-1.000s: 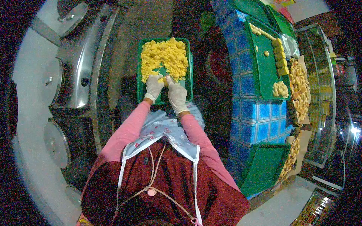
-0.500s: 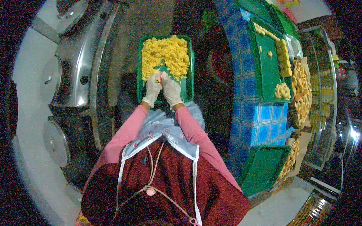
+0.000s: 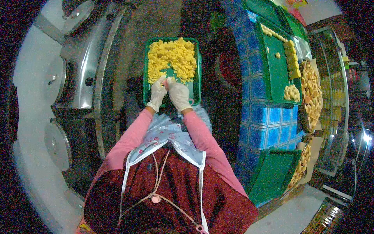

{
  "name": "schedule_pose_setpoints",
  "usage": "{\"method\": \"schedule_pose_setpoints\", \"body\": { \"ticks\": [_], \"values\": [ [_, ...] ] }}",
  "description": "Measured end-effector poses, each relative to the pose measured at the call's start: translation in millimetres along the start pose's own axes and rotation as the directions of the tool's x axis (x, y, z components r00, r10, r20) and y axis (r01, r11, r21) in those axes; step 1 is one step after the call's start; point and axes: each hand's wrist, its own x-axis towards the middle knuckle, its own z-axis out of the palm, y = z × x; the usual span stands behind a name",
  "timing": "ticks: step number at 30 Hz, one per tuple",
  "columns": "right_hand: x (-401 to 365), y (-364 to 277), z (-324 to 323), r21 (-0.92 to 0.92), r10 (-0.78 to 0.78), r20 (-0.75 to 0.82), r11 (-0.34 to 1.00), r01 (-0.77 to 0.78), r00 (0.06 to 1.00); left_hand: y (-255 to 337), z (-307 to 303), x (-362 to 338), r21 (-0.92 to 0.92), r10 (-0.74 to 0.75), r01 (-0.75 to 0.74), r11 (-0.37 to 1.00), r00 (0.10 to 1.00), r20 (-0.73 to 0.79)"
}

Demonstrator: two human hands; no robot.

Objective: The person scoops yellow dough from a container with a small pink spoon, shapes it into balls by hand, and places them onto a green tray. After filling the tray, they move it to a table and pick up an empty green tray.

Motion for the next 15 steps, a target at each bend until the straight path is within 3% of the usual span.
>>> {"method": "schedule_pose_setpoints", "body": {
  "ticks": [3,5,6,7,9,12,13,15],
  "values": [
    [1.0,-0.7,24.7,0.087,-0.013,-0.005,0.996,0.013,1.000,9.1,-5.3,-0.1,-0.196,-0.177,0.194,0.961,0.979,0.101],
    [-15.5,11.6,31.7,0.035,-0.013,0.047,0.999,0.011,0.999,6.4,-1.2,-6.1,-0.105,-0.218,0.225,0.969,0.973,0.076],
    [-13.4,19.8,32.1,0.005,-0.019,0.056,1.000,0.019,0.998,10.5,0.5,1.4,-0.116,-0.218,0.224,0.968,0.974,0.061],
    [-17.1,20.1,19.5,0.094,-0.021,0.038,0.995,0.017,0.999,19.4,0.7,8.3,-0.126,-0.218,0.222,0.967,0.975,0.046],
    [-25.2,24.2,1.8,0.085,0.030,0.132,0.996,-0.042,0.991,32.3,-3.3,-5.5,-0.237,-0.250,0.253,0.938,0.967,0.042],
    [-30.6,44.7,-6.6,0.035,0.065,0.167,0.997,-0.072,0.984,45.6,-13.9,-2.4,0.018,-0.187,0.186,0.982,0.975,0.121],
    [-32.0,48.5,-7.3,-0.033,0.033,0.048,0.999,-0.031,0.998,33.6,-12.4,6.6,0.268,0.044,-0.086,0.960,0.986,0.158],
    [-31.6,50.7,-12.7,-0.168,-0.043,-0.148,0.986,0.018,0.988,23.3,-8.8,16.7,0.463,0.115,-0.214,0.860,0.965,0.234]
  ]
}}
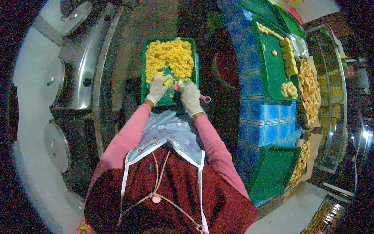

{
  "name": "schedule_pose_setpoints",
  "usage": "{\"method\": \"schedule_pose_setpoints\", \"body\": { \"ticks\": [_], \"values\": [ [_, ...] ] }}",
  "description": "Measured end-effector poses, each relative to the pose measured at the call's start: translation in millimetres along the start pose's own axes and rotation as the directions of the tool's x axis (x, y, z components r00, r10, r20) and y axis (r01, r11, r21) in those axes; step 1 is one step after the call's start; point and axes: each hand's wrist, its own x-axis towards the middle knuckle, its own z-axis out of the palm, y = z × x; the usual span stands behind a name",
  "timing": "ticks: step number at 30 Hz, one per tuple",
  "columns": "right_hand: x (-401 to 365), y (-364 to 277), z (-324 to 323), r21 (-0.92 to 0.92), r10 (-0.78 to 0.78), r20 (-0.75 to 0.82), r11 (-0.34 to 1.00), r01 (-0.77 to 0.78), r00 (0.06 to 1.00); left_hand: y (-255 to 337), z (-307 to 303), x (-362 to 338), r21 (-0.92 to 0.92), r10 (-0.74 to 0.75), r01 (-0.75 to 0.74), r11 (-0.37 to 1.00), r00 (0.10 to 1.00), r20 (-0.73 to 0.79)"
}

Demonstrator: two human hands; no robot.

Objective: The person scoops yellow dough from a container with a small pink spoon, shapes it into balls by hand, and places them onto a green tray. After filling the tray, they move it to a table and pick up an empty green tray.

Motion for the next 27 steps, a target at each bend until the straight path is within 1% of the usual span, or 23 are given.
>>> {"method": "schedule_pose_setpoints", "body": {
  "ticks": [1,2,5,6,9,10,11,13,15,16,17,18,19,20,21,22,23,24,26,27],
  "values": [
    [4.9,-3.1,-2.9,-0.060,-0.031,-0.082,0.998,0.026,0.996,1.1,0.0,4.2,0.119,0.048,-0.050,0.992,0.999,0.018],
    [11.2,-8.2,-5.0,-0.119,-0.070,-0.162,0.992,0.051,0.984,1.0,-1.4,7.2,0.133,0.020,-0.030,0.991,0.997,0.070],
    [23.6,-25.7,6.1,0.084,0.058,-0.089,0.995,-0.051,0.994,-2.2,-8.0,-1.7,0.099,0.188,-0.177,0.979,0.974,-0.124],
    [27.9,-25.1,38.5,0.341,0.207,0.094,0.912,-0.227,0.974,-1.1,-10.8,-5.3,0.113,0.161,-0.148,0.982,0.980,-0.113],
    [38.1,-39.7,46.1,0.549,0.318,0.281,0.721,-0.424,0.905,6.2,-13.6,-16.2,0.141,0.085,-0.072,0.987,0.992,-0.089],
    [43.4,-46.1,52.0,0.447,0.375,0.265,0.769,-0.458,0.888,8.7,-12.4,-18.6,0.139,0.066,-0.053,0.989,0.994,-0.090],
    [43.6,-46.4,54.6,0.444,0.362,0.261,0.778,-0.445,0.895,10.3,-12.2,-20.1,0.137,0.045,-0.033,0.990,0.995,-0.091],
    [43.3,-46.5,51.6,0.435,0.343,0.254,0.794,-0.424,0.904,10.4,-11.3,-21.3,0.174,0.115,-0.096,0.980,0.988,-0.103],
    [46.4,-44.7,47.1,0.446,0.359,0.334,0.754,-0.482,0.872,13.5,-13.4,-20.5,0.188,0.175,-0.154,0.970,0.979,-0.101],
    [48.4,-43.3,44.2,0.449,0.366,0.372,0.733,-0.510,0.853,14.1,-17.7,-22.6,0.189,0.156,-0.130,0.973,0.979,-0.129],
    [48.3,-40.9,40.7,0.550,0.346,0.374,0.665,-0.506,0.861,12.7,-23.6,-28.5,0.188,0.136,-0.106,0.977,0.979,-0.155],
    [45.7,-36.8,37.9,0.639,0.326,0.376,0.587,-0.497,0.868,14.0,-31.5,-35.2,0.185,0.113,-0.079,0.980,0.977,-0.180],
    [45.6,-36.7,25.9,0.721,0.305,0.375,0.498,-0.482,0.876,14.8,-40.0,-40.4,0.191,0.052,-0.028,0.981,0.991,-0.124],
    [43.9,-36.6,13.9,0.615,0.213,0.352,0.682,-0.396,0.912,14.4,-49.4,-48.0,0.202,-0.014,0.027,0.979,0.998,-0.065],
    [41.4,-38.6,16.1,0.584,0.066,0.229,0.789,-0.191,0.971,15.3,-58.1,-56.0,0.220,-0.080,0.079,0.972,0.997,-0.005],
    [41.1,-40.4,18.2,0.522,-0.097,0.111,0.853,0.025,0.989,20.2,-63.9,-62.0,0.232,-0.057,0.056,0.971,0.998,-0.002],
    [44.2,-41.1,19.8,0.426,-0.270,0.001,0.871,0.244,0.963,14.5,-58.8,-61.5,0.256,-0.074,0.061,0.965,0.996,0.040],
    [45.6,-44.4,27.1,0.326,-0.343,0.029,0.891,0.316,0.939,11.2,-53.2,-59.8,0.279,-0.091,0.065,0.958,0.993,0.081],
    [48.4,-45.6,38.6,0.352,-0.269,0.049,0.906,0.235,0.962,3.9,-44.0,-58.0,0.291,-0.143,0.093,0.952,0.978,0.154],
    [50.8,-47.7,36.2,0.364,-0.232,0.062,0.911,0.194,0.971,0.4,-41.8,-57.3,0.266,-0.125,0.084,0.960,0.982,0.141]
  ]
}}
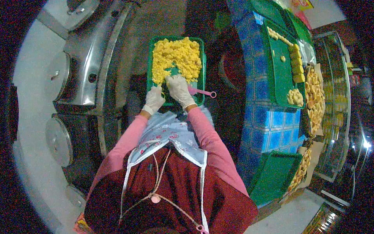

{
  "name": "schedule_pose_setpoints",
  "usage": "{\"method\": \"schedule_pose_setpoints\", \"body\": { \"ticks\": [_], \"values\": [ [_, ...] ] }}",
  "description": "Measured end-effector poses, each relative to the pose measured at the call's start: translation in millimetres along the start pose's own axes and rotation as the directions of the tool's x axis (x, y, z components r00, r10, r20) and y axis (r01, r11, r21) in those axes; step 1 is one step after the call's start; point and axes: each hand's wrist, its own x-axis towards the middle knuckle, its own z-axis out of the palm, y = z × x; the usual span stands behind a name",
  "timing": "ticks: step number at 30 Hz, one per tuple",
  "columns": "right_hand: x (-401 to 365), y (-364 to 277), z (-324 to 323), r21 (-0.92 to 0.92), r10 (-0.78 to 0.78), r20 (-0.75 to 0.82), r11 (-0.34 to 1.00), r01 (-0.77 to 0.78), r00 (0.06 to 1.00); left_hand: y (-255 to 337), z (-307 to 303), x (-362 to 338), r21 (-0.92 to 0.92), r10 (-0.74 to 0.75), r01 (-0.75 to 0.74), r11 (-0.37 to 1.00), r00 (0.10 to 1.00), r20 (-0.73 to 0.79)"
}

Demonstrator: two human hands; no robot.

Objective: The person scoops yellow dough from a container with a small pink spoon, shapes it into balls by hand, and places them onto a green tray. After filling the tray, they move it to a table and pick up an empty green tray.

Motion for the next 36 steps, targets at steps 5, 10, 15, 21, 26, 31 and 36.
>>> {"method": "schedule_pose_setpoints", "body": {
  "ticks": [5,10,15,21,26,31,36],
  "values": [
    [-19.1,4.6,-20.1,0.241,0.300,-0.153,0.935,-0.259,0.942,-11.7,28.6,21.5,-0.131,0.076,-0.107,0.986,0.972,-0.222],
    [-48.1,-18.3,-13.6,0.055,0.228,-0.084,0.973,-0.224,0.970,-7.4,43.4,63.6,-0.051,0.127,-0.189,0.981,0.812,-0.569],
    [-46.1,-38.4,-20.4,0.157,0.254,0.096,0.951,-0.267,0.962,0.1,12.9,31.4,-0.221,-0.020,-0.061,0.973,0.938,-0.347],
    [-45.0,17.4,-61.9,-0.530,0.235,0.038,0.829,-0.180,0.971,12.1,14.4,19.7,-0.401,-0.285,0.153,0.903,0.913,-0.293],
    [-50.3,35.7,-59.4,-0.354,0.232,0.028,0.912,-0.208,0.972,8.0,19.7,58.8,-0.341,-0.263,0.154,0.927,0.917,-0.299],
    [-27.0,36.4,-41.3,-0.015,0.305,-0.133,0.951,-0.310,0.943,9.7,19.2,66.2,-0.190,-0.143,0.078,0.979,0.925,-0.353],
    [9.3,42.7,-7.2,-0.042,0.241,-0.117,0.968,-0.247,0.963,1.7,28.7,67.9,-0.180,-0.115,0.045,0.983,0.908,-0.404]
  ]
}}
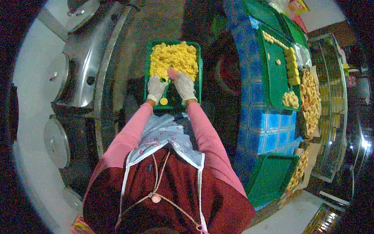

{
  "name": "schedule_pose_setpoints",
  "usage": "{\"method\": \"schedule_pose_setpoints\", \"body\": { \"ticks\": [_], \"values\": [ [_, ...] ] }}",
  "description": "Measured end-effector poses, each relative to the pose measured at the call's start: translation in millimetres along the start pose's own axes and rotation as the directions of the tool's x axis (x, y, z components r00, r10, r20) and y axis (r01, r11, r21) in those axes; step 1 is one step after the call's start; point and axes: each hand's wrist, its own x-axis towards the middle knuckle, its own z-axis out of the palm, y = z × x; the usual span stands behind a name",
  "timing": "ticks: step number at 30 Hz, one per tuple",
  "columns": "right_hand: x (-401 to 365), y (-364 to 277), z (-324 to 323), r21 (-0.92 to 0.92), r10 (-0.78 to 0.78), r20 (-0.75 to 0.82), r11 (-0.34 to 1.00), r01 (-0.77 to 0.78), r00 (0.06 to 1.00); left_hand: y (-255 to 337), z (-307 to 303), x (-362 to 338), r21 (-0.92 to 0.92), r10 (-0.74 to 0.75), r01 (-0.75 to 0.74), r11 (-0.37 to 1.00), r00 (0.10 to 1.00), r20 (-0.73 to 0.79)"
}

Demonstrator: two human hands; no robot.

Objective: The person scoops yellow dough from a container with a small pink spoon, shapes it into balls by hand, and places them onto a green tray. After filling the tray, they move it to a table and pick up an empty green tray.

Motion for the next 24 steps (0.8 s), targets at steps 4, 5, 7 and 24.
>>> {"method": "schedule_pose_setpoints", "body": {
  "ticks": [4,5,7,24],
  "values": [
    [6.3,4.2,1.7,0.112,-0.093,0.139,0.991,0.078,0.986,-5.5,-1.7,9.8,0.052,0.046,-0.049,0.997,0.998,0.051],
    [3.1,4.2,-0.8,0.116,-0.107,0.134,0.989,0.092,0.985,-6.7,-1.7,10.8,0.069,0.074,-0.079,0.994,0.994,0.078],
    [-8.6,3.2,-12.0,-0.009,-0.183,0.167,0.982,0.187,0.969,-1.0,-6.4,10.7,0.094,0.093,-0.108,0.990,0.984,0.149],
    [-68.6,-13.3,-4.4,-0.265,-0.187,0.044,0.945,0.192,0.981,-3.3,10.3,1.8,-0.123,0.171,-0.153,0.980,0.974,0.148]
  ]
}}
